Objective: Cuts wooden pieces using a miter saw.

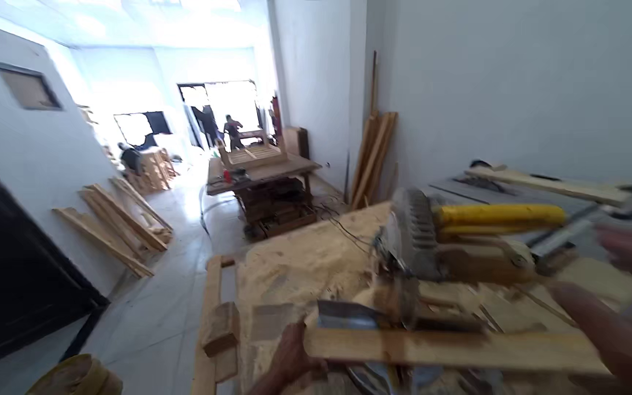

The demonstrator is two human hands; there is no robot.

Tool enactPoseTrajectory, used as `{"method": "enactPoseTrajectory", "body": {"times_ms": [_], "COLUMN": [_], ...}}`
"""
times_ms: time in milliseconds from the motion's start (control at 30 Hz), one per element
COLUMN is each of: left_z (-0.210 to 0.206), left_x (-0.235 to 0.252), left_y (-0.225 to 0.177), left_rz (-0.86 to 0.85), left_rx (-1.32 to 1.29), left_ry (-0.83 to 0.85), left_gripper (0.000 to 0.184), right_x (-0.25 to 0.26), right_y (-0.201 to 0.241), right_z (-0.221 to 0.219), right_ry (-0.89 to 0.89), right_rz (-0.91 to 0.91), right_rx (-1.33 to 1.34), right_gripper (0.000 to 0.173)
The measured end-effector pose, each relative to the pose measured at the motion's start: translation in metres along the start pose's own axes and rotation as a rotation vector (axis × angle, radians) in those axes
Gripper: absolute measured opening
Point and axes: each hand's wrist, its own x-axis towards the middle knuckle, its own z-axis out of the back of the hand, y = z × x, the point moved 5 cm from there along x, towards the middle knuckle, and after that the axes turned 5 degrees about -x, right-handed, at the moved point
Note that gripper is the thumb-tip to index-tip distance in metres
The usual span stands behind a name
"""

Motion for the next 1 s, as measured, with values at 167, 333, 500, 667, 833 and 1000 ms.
{"method": "enactPoseTrajectory", "body": {"times_ms": [167, 333, 500, 667, 833, 1000], "left_z": [-0.004, -0.017, -0.020, -0.019, -0.023, -0.024], "left_x": [0.005, 0.016, 0.034, 0.051, 0.054, 0.057], "left_y": [-0.022, -0.021, -0.018, -0.012, -0.010, -0.011], "left_rz": [0.020, 0.025, -0.005, -0.015, -0.043, -0.087], "left_rx": [-0.038, -0.147, -0.196, -0.113, 0.043, 0.032], "left_ry": [0.093, 0.019, 0.025, 0.052, 0.096, 0.090], "left_gripper": [0.118, 0.135, 0.140, 0.135, 0.122, 0.117], "right_x": [0.100, 0.115, 0.097, 0.046, 0.011, -0.022], "right_y": [0.008, 0.005, 0.029, 0.033, 0.035, 0.041], "right_z": [-0.063, -0.089, -0.087, -0.091, -0.091, -0.089], "right_ry": [0.475, 0.710, 0.849, 1.099, 0.915, 0.758], "right_rz": [0.112, -0.043, 0.016, -0.048, -0.072, -0.027], "right_rx": [-0.468, -0.529, -0.675, -0.661, -0.747, -0.747], "right_gripper": [0.074, 0.041, 0.049, 0.047, 0.026, 0.021]}}
